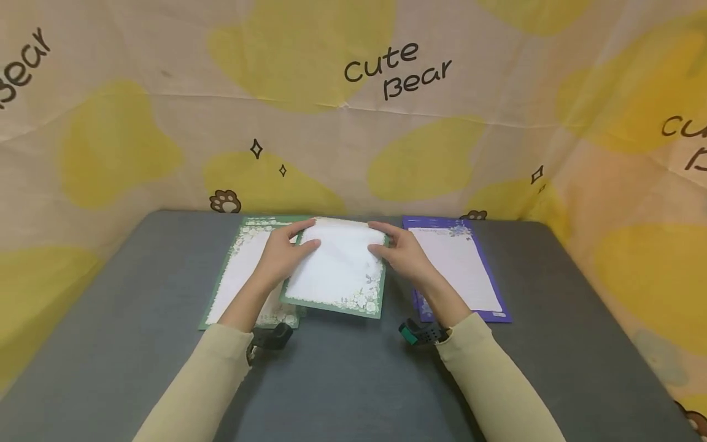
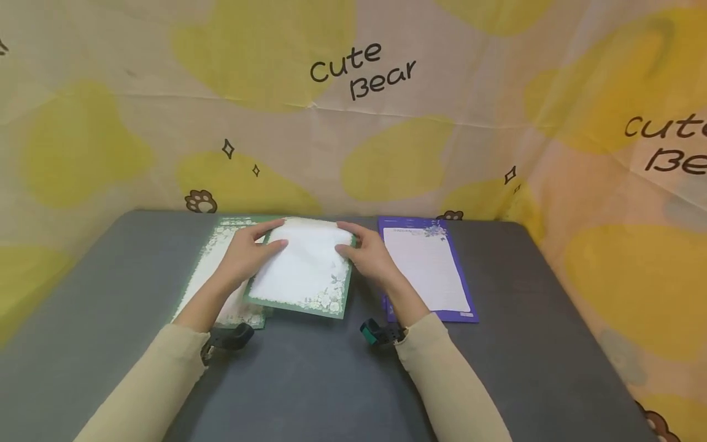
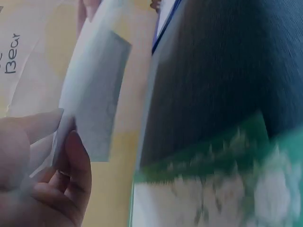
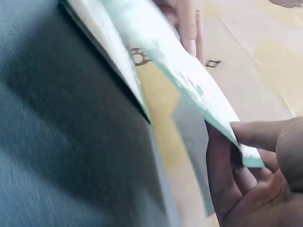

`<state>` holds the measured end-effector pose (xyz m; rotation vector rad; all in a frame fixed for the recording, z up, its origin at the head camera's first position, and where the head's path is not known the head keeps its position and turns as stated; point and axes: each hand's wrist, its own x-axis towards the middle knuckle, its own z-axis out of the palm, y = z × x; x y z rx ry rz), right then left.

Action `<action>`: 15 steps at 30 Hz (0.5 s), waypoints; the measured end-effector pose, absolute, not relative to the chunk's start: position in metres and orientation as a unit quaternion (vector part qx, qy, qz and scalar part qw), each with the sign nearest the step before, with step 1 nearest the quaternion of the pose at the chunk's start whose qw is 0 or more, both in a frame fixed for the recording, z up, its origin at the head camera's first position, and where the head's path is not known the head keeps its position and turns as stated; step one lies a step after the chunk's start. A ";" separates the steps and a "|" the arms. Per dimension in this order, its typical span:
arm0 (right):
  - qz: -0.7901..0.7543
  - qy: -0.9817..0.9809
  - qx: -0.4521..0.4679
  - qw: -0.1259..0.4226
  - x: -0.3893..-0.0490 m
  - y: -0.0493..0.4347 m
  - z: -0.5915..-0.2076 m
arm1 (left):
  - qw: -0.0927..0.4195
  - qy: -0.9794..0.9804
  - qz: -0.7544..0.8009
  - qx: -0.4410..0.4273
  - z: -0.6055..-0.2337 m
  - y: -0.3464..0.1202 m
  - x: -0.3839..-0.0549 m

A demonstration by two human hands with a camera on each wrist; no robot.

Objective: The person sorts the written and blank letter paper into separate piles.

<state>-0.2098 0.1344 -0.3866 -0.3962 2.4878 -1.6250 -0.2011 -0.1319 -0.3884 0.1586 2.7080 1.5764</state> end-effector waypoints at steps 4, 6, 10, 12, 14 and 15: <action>-0.514 0.847 -0.127 0.035 -0.207 0.113 -0.390 | -0.014 0.881 0.471 0.055 -0.387 -0.148 -0.197; -0.511 0.852 -0.117 0.002 -0.205 0.100 -0.393 | -0.022 0.888 0.456 0.060 -0.387 -0.157 -0.194; -0.547 0.830 -0.085 -0.071 -0.200 0.075 -0.399 | -0.042 0.897 0.437 0.055 -0.388 -0.174 -0.188; -0.576 0.810 -0.074 -0.081 -0.199 0.064 -0.404 | -0.049 0.900 0.430 0.045 -0.389 -0.183 -0.184; -0.584 0.805 -0.070 -0.076 -0.200 0.054 -0.407 | -0.053 0.904 0.423 0.038 -0.389 -0.193 -0.180; -0.580 0.809 -0.071 -0.065 -0.200 0.049 -0.409 | -0.053 0.908 0.415 0.036 -0.389 -0.199 -0.177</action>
